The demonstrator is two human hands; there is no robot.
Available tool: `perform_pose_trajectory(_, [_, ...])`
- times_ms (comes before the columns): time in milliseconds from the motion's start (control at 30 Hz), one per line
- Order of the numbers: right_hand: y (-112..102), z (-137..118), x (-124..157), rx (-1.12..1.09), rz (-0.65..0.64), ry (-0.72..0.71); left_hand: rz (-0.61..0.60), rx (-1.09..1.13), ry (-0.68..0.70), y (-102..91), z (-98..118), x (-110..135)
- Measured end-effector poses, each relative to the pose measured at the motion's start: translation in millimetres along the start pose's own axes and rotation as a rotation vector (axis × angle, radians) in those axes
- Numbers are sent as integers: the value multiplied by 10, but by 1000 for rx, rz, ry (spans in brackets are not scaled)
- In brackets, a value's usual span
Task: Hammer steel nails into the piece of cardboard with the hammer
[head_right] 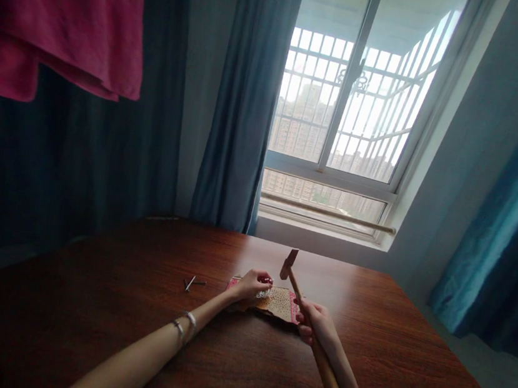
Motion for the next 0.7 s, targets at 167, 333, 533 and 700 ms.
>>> perform_pose_trajectory(167, [120, -18, 106, -53, -112, -1, -9, -15, -24, -19, 34, 15])
perform_pose_trajectory(333, [104, 11, 103, 25, -82, 60, -14, -13, -25, -31, 81, 32])
perform_pose_trajectory(533, [145, -10, 140, 1, -86, 31, -16, -16, -34, -26, 112, 42])
perform_pose_trajectory(700, [127, -21, 137, -8, -114, 29, -6, -4, -19, -19, 81, 35])
Point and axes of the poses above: each hand's wrist, its own x-axis away from the middle knuckle, its own y-axis out of the palm, z = x × y, the point moved 4 cm from there along -x, towards the middle knuckle, and after that the axes turned 12 degrees about z, right-handed, at the moved point
